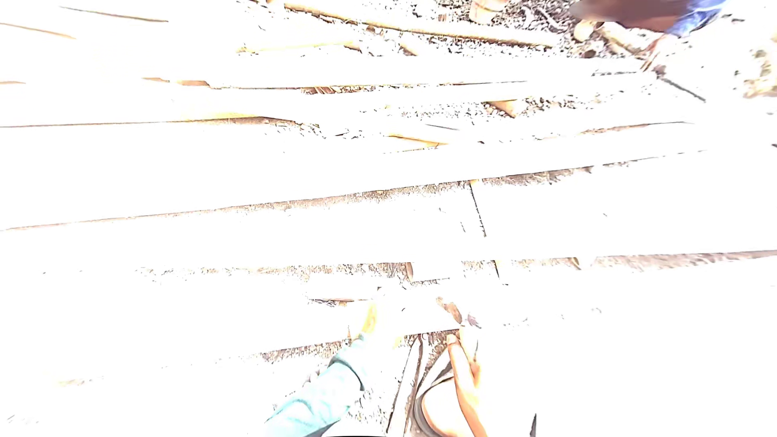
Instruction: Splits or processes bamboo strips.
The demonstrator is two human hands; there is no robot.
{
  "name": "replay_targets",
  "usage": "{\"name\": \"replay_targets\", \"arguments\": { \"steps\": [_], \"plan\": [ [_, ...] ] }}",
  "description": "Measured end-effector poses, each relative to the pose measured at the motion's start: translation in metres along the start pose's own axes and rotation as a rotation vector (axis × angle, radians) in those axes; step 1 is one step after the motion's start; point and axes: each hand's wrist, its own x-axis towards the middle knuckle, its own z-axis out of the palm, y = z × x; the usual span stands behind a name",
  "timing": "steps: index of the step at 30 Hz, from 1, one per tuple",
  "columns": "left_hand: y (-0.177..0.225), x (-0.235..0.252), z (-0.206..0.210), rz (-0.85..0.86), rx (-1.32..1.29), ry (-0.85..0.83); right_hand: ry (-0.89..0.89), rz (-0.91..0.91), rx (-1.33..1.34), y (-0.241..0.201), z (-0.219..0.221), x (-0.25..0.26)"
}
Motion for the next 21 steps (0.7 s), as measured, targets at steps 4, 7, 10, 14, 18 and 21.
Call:
{"name": "replay_targets", "arguments": {
  "steps": [4,7,10,14,18,21],
  "plan": [
    [0.000,0.000,0.005,-0.005,0.069,0.001,-0.048,-0.070,-0.018,0.011,0.011,0.002],
    [-0.003,0.002,0.012,0.008,0.026,0.059,-0.224,0.070,-0.195,0.009,0.015,0.002],
    [-0.001,0.003,0.008,0.022,-0.008,0.059,-0.252,0.085,-0.225,0.009,0.011,0.005],
    [0.004,0.001,0.000,0.018,0.054,0.004,-0.025,-0.064,-0.021,0.005,0.006,0.006],
    [0.002,-0.001,0.003,0.015,0.031,0.015,-0.129,0.001,-0.250,0.002,0.010,0.009],
    [0.006,0.003,0.000,-0.027,-0.026,0.009,-0.396,0.215,-0.312,-0.005,0.000,0.016]
  ]
}}
